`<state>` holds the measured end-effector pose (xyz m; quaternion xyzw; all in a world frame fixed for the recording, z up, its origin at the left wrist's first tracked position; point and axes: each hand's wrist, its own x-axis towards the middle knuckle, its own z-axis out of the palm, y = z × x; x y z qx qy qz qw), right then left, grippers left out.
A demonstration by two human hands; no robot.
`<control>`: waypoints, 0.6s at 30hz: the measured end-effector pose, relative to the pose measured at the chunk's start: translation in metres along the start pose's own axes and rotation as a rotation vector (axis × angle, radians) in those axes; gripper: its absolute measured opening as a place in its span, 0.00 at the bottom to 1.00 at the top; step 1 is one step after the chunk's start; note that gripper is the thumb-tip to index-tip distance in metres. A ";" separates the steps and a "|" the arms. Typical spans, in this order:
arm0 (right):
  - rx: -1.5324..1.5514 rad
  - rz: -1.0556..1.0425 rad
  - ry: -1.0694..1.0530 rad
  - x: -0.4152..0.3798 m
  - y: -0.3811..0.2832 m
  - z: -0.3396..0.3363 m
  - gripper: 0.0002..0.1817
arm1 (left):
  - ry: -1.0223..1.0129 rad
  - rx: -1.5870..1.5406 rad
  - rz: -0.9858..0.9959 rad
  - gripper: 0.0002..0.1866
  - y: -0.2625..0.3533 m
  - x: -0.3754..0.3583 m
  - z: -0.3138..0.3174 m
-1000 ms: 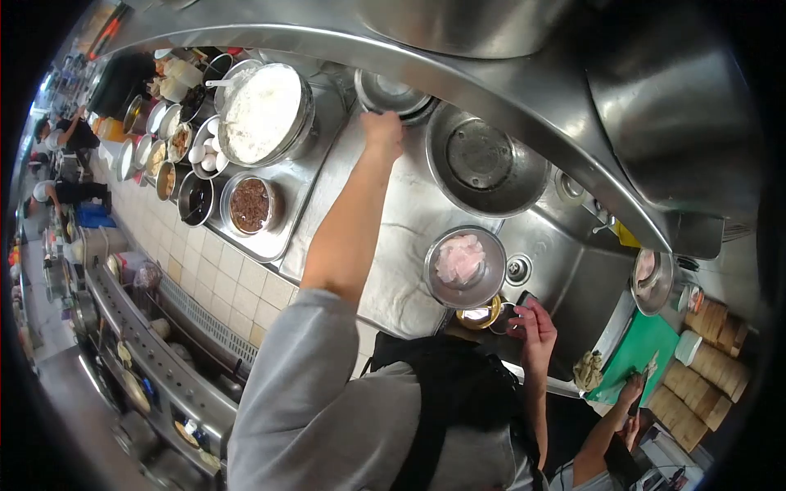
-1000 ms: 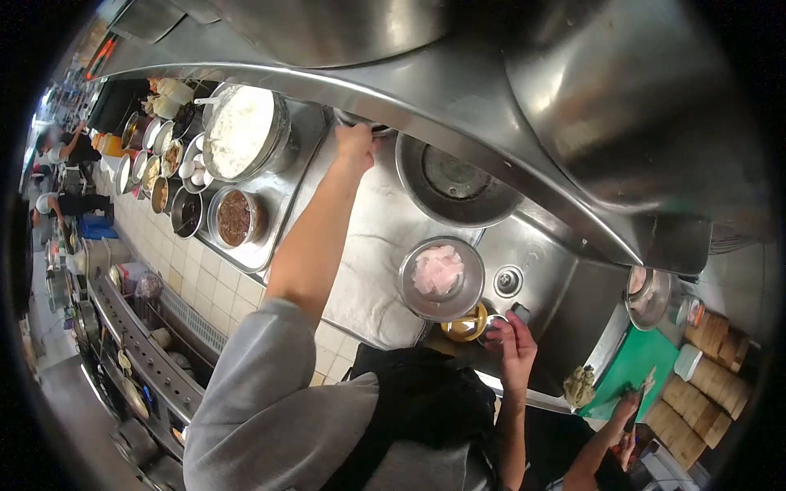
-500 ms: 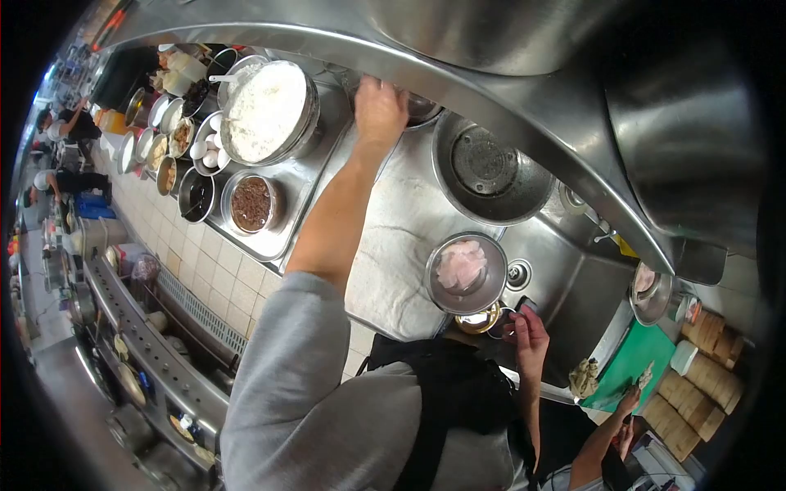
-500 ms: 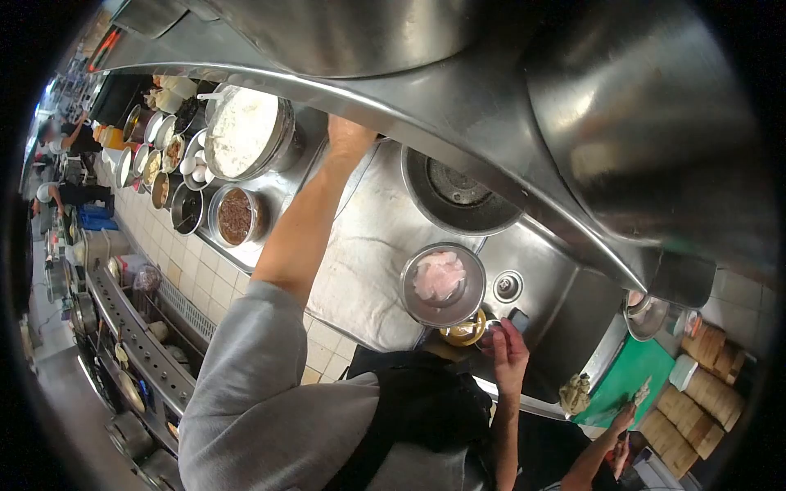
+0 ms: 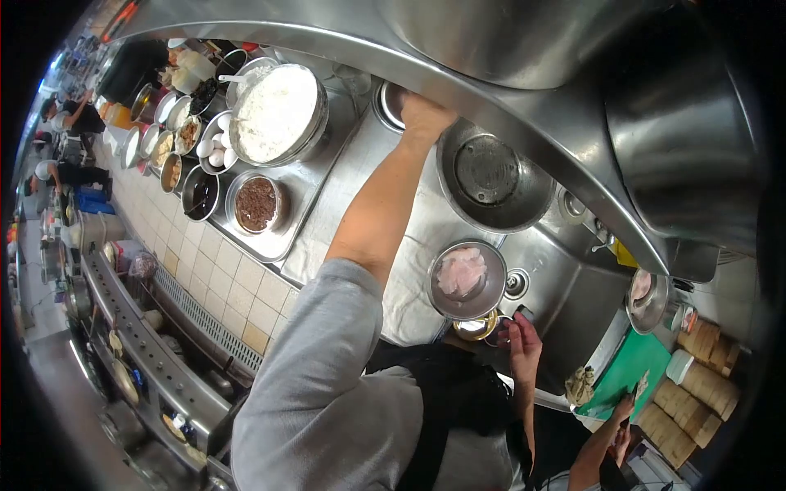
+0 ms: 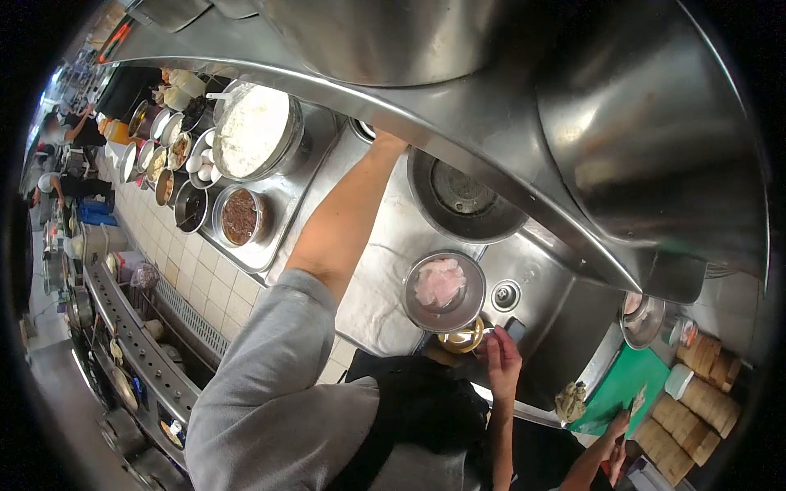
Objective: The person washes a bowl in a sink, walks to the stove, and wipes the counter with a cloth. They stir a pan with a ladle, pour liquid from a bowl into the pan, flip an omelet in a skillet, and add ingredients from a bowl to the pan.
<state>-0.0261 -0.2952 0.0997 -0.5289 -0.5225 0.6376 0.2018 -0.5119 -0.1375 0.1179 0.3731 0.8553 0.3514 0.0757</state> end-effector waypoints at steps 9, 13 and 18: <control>-0.046 0.002 0.015 -0.002 -0.001 -0.003 0.22 | 0.112 -0.054 0.208 0.15 0.010 -0.005 -0.022; -0.105 -0.043 0.071 -0.006 0.003 -0.011 0.21 | 0.259 -0.320 0.143 0.15 0.008 -0.061 -0.090; -0.059 -0.116 0.160 -0.019 0.002 -0.012 0.19 | -0.080 -0.015 0.062 0.18 -0.032 -0.166 -0.131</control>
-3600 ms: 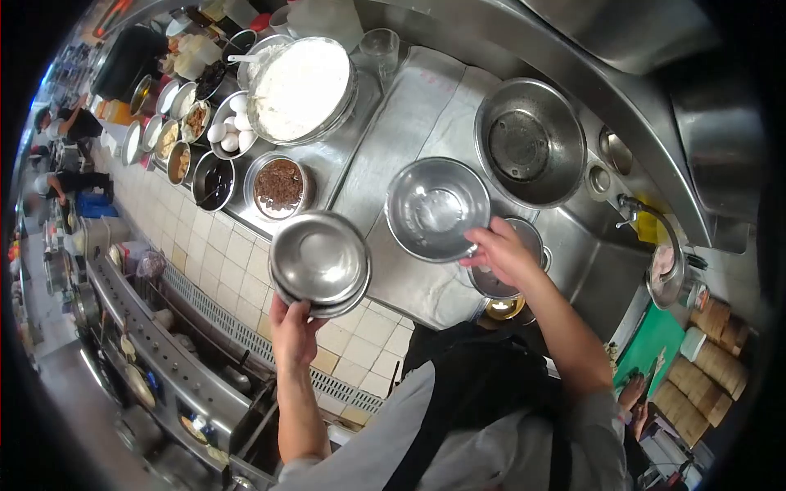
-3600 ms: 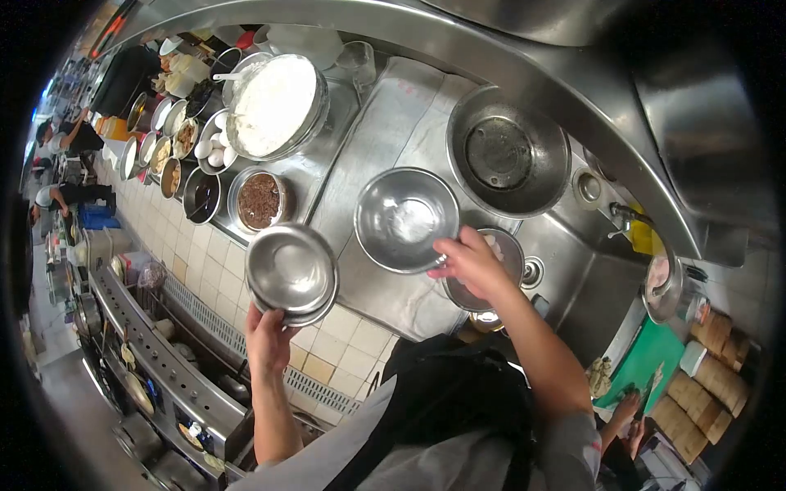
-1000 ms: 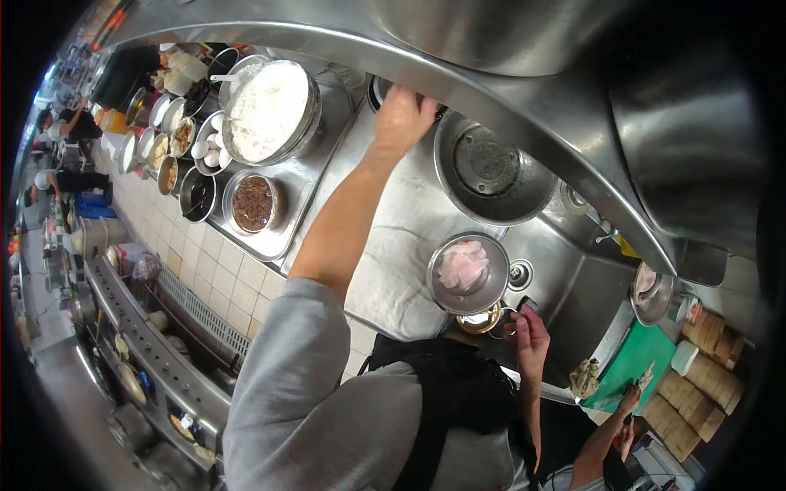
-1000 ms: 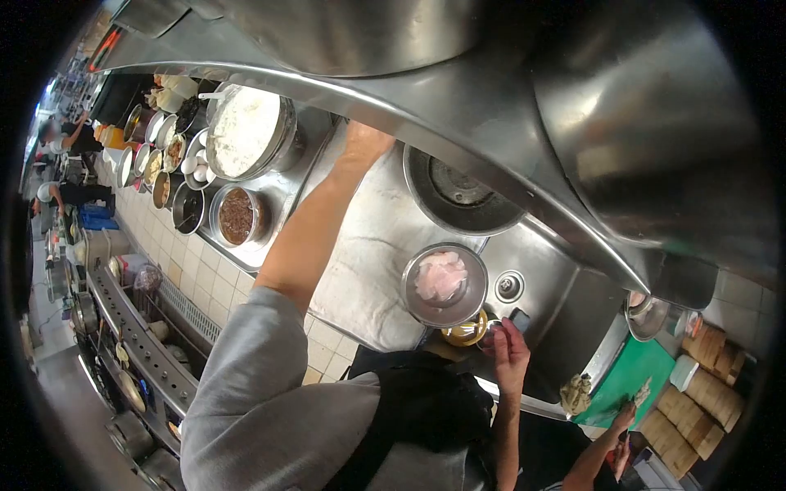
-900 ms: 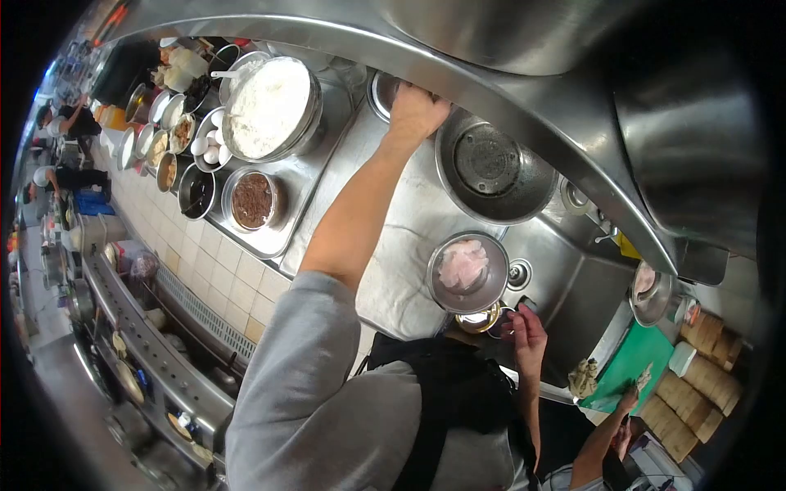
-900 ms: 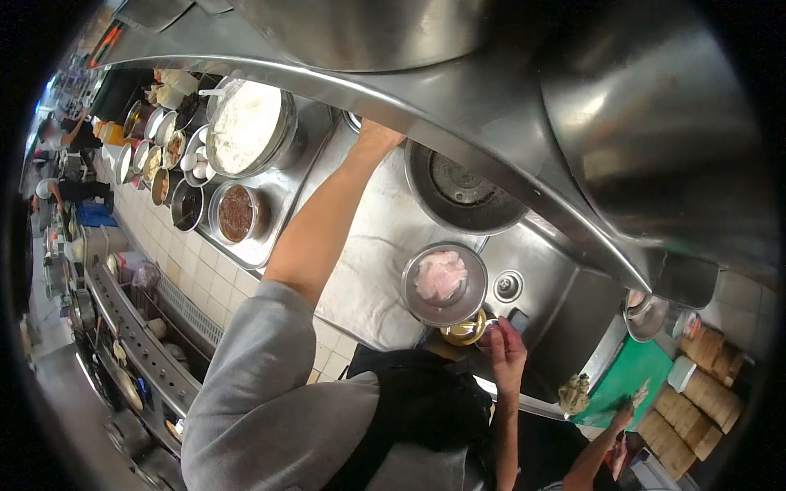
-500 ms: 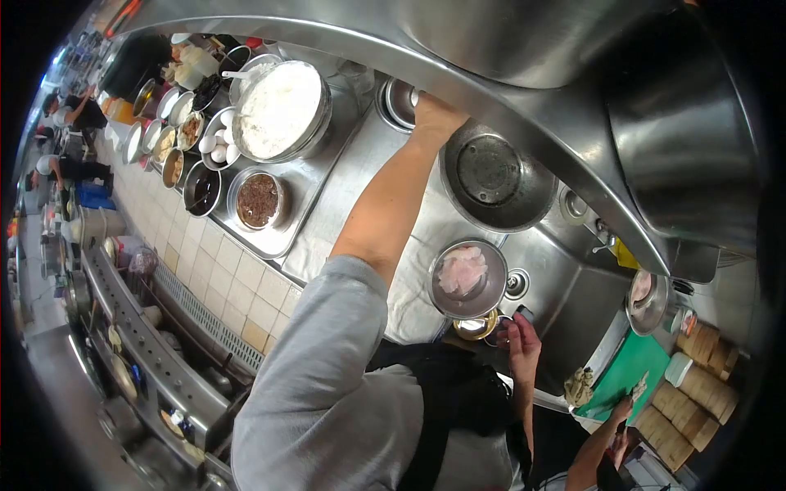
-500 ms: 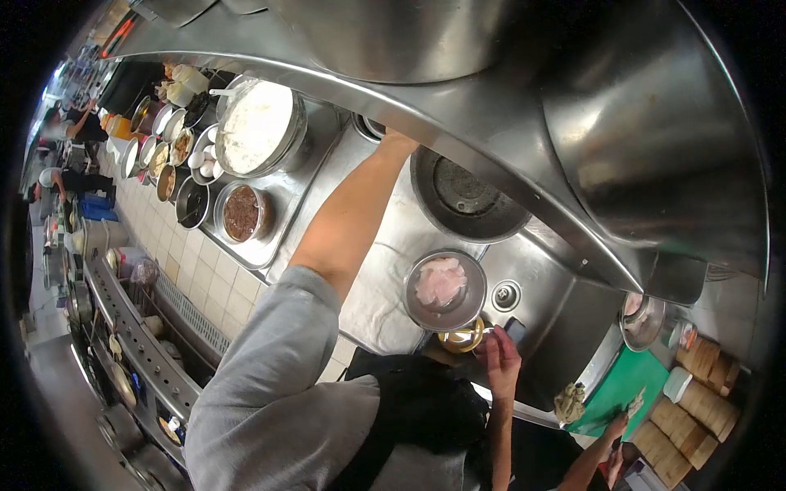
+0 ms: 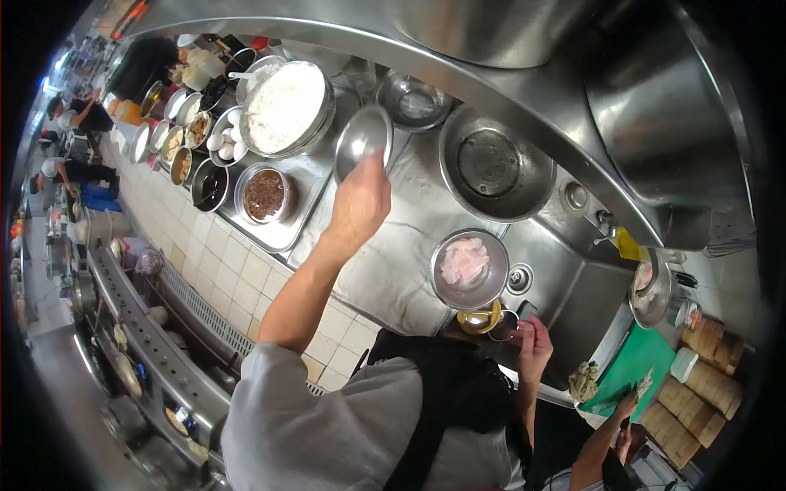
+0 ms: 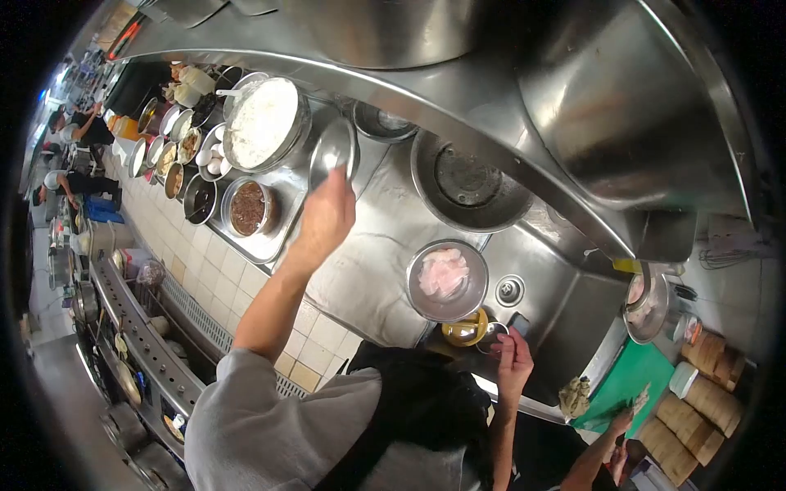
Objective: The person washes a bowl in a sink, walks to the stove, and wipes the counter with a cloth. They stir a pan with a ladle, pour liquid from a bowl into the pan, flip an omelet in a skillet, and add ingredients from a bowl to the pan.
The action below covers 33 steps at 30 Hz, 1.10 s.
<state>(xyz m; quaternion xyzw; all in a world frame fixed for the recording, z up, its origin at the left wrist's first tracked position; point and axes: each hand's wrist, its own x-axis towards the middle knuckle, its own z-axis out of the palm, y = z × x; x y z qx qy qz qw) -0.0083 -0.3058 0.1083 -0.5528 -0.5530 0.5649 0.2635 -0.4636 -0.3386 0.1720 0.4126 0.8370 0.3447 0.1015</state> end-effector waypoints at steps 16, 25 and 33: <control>-0.176 -0.220 -0.296 -0.007 -0.011 -0.008 0.15 | 0.051 0.511 0.259 0.38 -0.056 -0.076 0.013; -0.107 -0.393 -0.532 0.036 -0.023 0.014 0.17 | 0.401 0.315 -0.513 0.28 -0.074 -0.410 0.005; -0.023 -0.471 -0.973 0.016 -0.008 0.038 0.16 | 0.249 0.095 -1.176 0.23 0.054 -0.718 0.128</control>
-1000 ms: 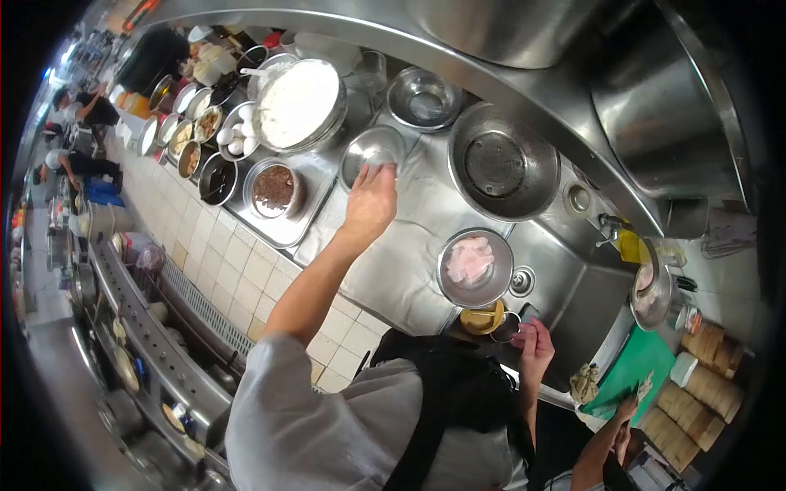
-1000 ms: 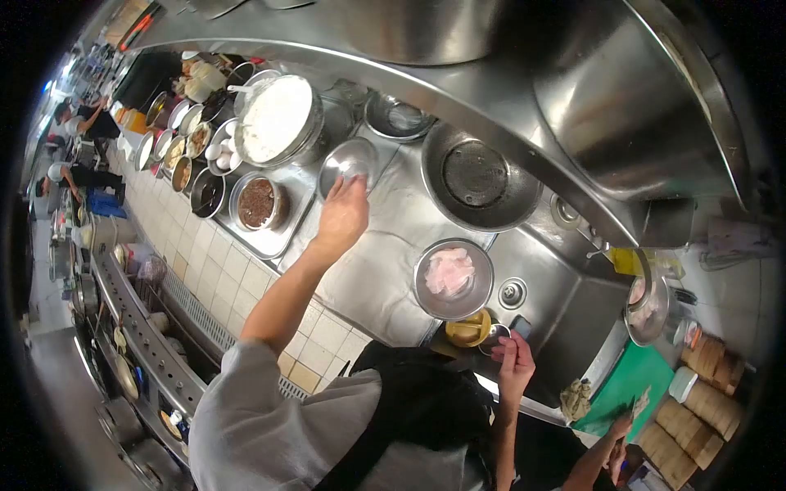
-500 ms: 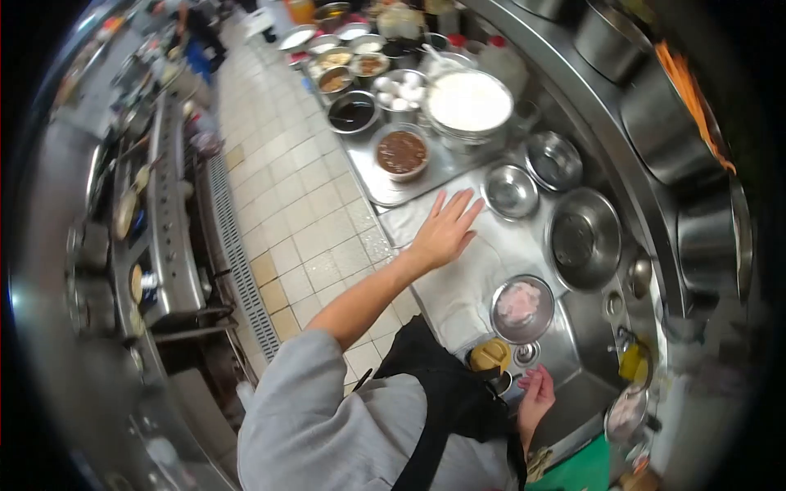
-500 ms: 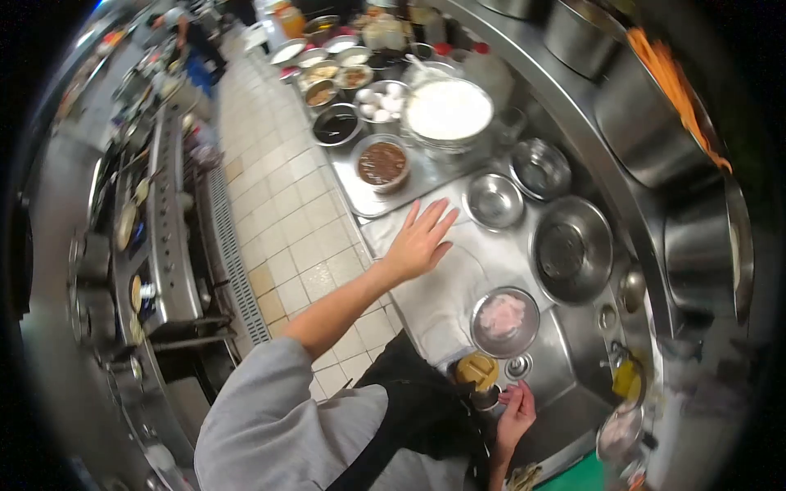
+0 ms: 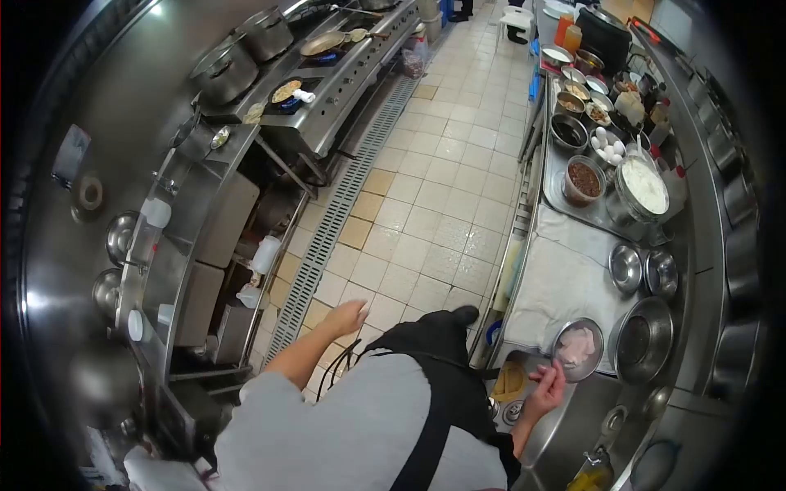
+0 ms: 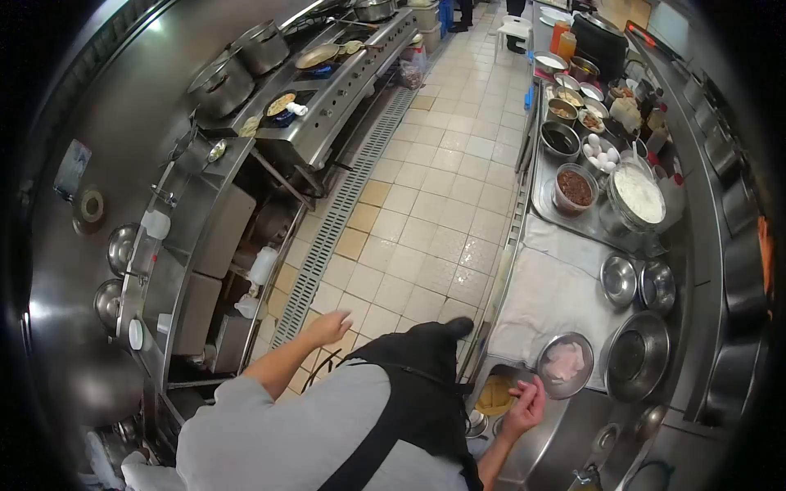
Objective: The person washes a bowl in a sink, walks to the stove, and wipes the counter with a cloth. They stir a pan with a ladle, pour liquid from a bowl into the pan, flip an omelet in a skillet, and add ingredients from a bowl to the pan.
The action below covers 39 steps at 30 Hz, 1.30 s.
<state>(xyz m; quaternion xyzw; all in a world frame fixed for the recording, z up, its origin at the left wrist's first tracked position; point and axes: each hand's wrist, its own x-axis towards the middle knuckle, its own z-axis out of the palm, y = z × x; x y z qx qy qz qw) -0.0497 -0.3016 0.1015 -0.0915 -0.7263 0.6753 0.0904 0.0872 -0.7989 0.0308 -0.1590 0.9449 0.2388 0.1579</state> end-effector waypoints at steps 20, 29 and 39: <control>-0.054 0.332 -0.293 -0.007 -0.016 0.243 0.09 | -0.137 -0.340 -0.243 0.31 -0.162 0.164 -0.047; -0.038 0.138 -0.349 0.085 -0.032 0.376 0.06 | -0.171 -0.371 -0.317 0.31 -0.206 0.202 -0.113; 0.101 0.350 -0.125 0.140 0.033 0.413 0.12 | -0.070 -0.413 -0.249 0.30 -0.190 0.294 -0.199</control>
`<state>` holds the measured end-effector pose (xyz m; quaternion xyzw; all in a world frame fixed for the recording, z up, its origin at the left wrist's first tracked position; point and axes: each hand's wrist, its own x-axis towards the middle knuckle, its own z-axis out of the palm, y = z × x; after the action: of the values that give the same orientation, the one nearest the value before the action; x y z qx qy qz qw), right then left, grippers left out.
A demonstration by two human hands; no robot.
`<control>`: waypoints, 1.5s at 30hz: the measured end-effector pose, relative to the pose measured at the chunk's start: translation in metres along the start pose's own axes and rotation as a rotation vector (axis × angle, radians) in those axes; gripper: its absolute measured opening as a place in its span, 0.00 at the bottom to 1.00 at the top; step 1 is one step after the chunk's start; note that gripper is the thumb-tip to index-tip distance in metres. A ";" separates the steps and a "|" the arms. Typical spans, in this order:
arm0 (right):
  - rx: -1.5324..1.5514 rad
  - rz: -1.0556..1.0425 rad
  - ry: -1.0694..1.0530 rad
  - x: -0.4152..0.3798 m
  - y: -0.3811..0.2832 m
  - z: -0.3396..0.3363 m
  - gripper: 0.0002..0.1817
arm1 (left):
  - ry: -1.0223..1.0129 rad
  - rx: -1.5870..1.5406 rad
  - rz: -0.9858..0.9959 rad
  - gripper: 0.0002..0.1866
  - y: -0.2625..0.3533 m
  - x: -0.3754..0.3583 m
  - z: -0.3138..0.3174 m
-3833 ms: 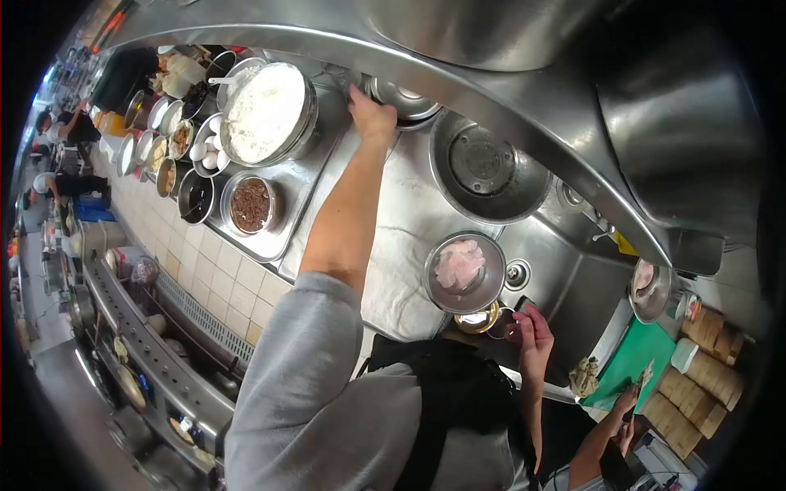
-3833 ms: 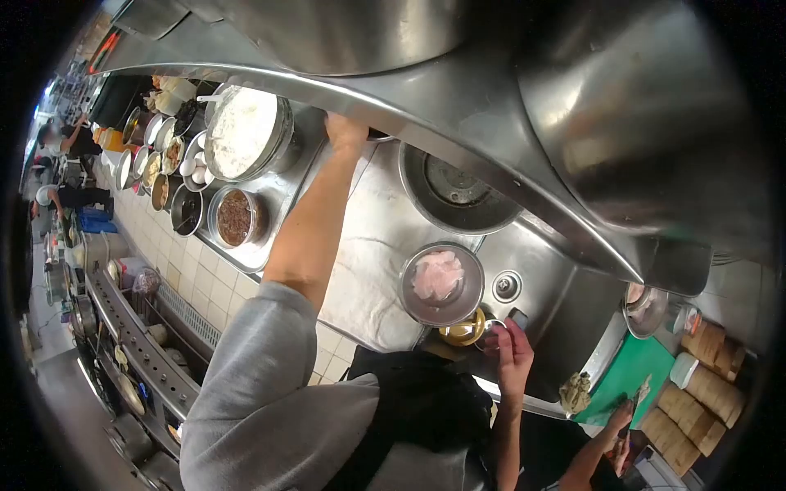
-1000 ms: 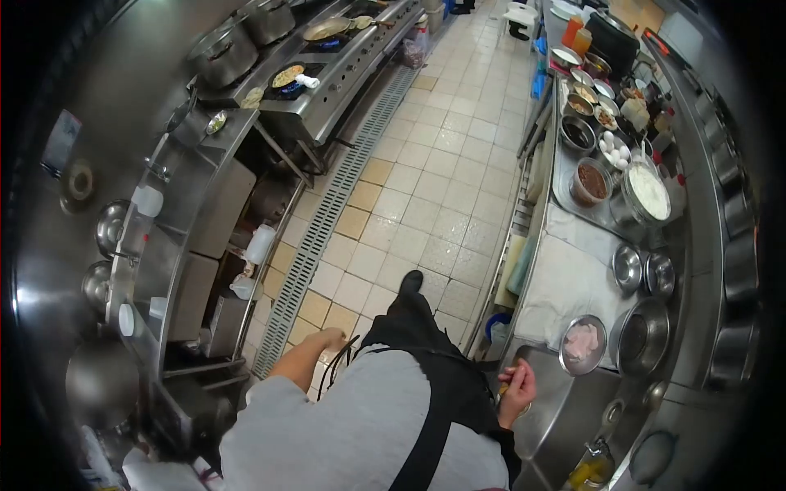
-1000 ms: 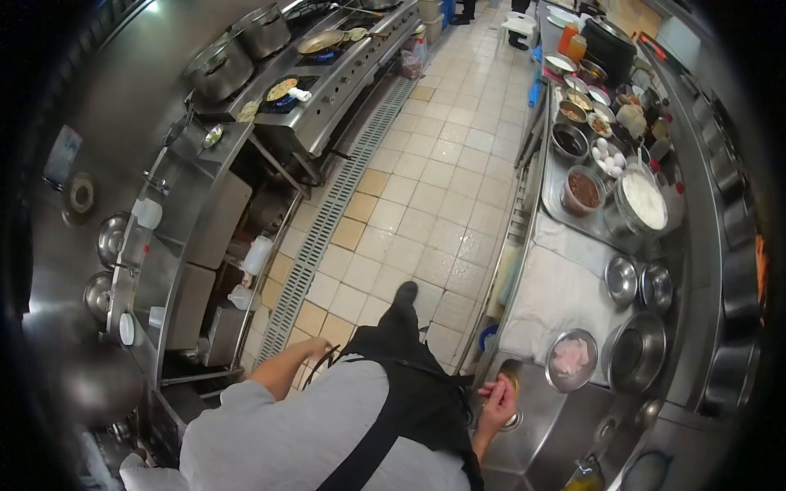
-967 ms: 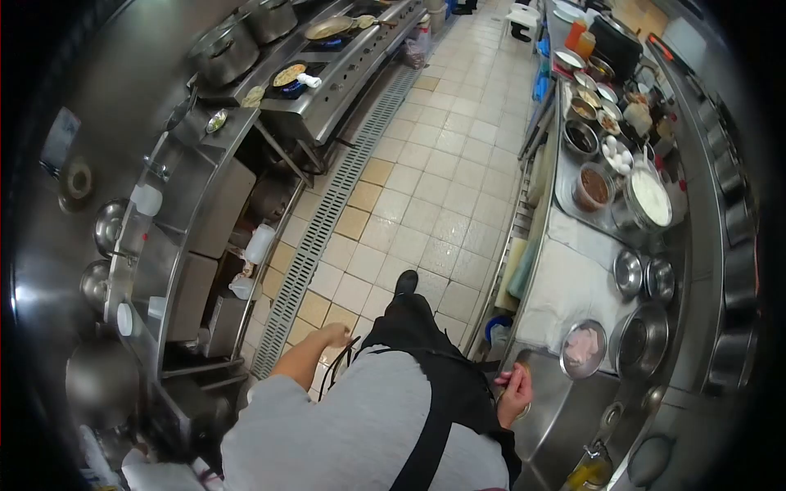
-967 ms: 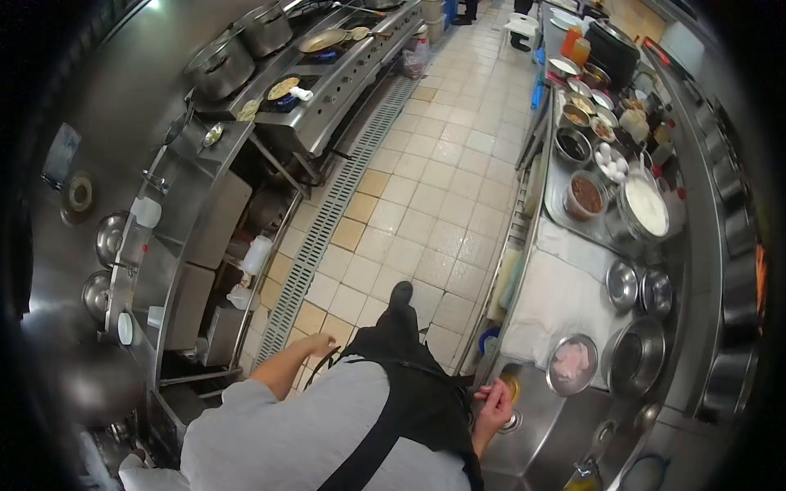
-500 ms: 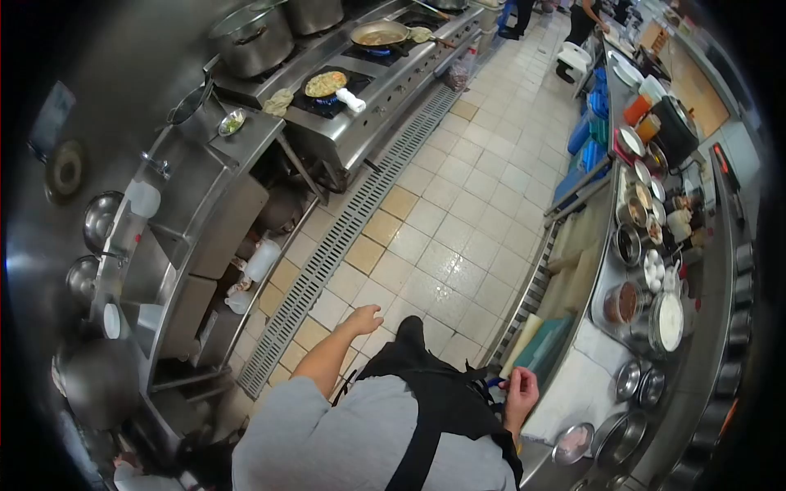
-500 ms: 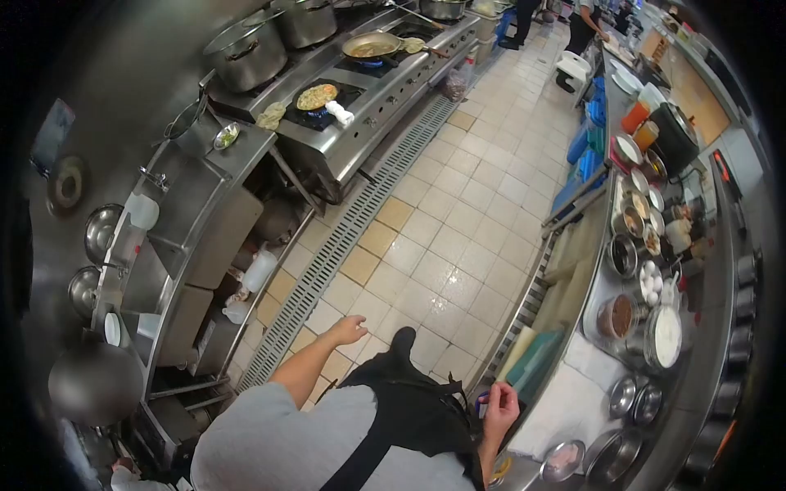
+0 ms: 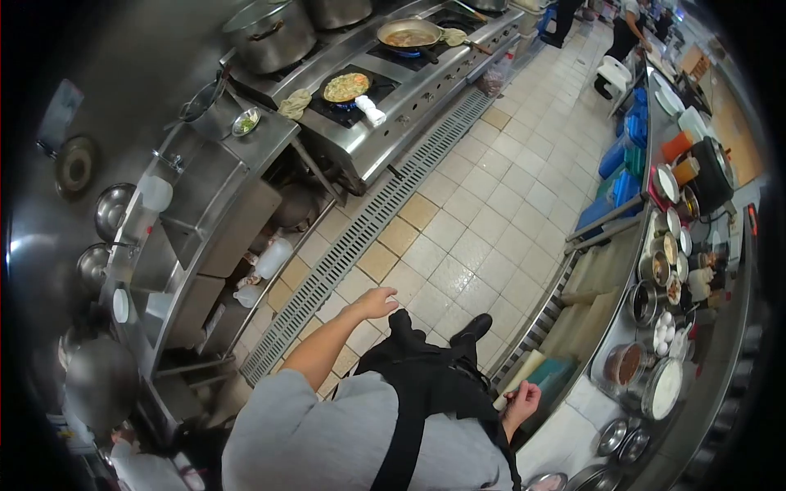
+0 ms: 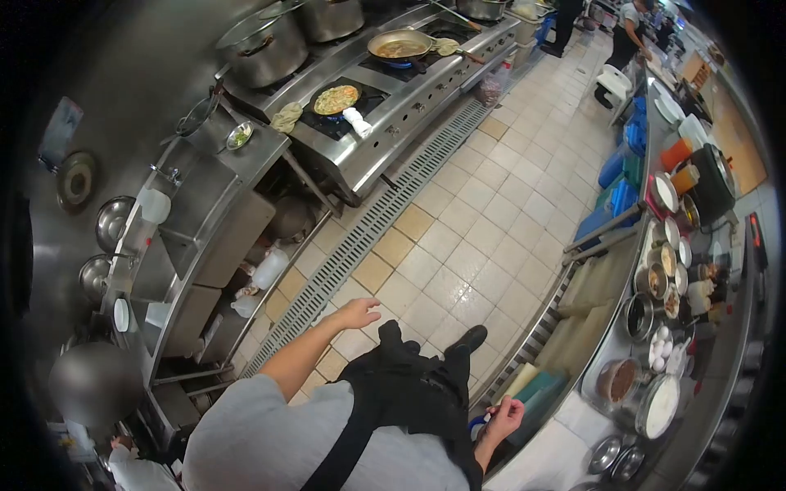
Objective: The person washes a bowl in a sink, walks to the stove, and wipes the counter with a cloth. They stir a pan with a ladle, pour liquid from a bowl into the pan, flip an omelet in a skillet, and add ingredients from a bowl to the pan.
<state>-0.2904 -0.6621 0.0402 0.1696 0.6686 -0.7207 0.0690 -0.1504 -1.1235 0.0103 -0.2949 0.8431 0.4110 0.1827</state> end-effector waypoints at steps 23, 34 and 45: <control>-0.439 0.022 -0.767 0.374 -0.126 0.313 0.13 | 0.031 -0.413 -0.583 0.28 -0.011 0.102 0.120; -0.906 0.049 -0.992 0.368 -0.153 0.468 0.17 | 0.266 -0.446 -0.385 0.18 0.004 0.334 -0.122; -0.830 -0.003 -0.738 0.411 -0.165 0.503 0.17 | 0.285 -0.423 0.133 0.21 0.166 0.474 -0.293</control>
<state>-0.8040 -1.0906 0.0809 -0.1365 0.8282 -0.4085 0.3585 -0.6366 -1.4417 0.0212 -0.3256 0.7732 0.5433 -0.0309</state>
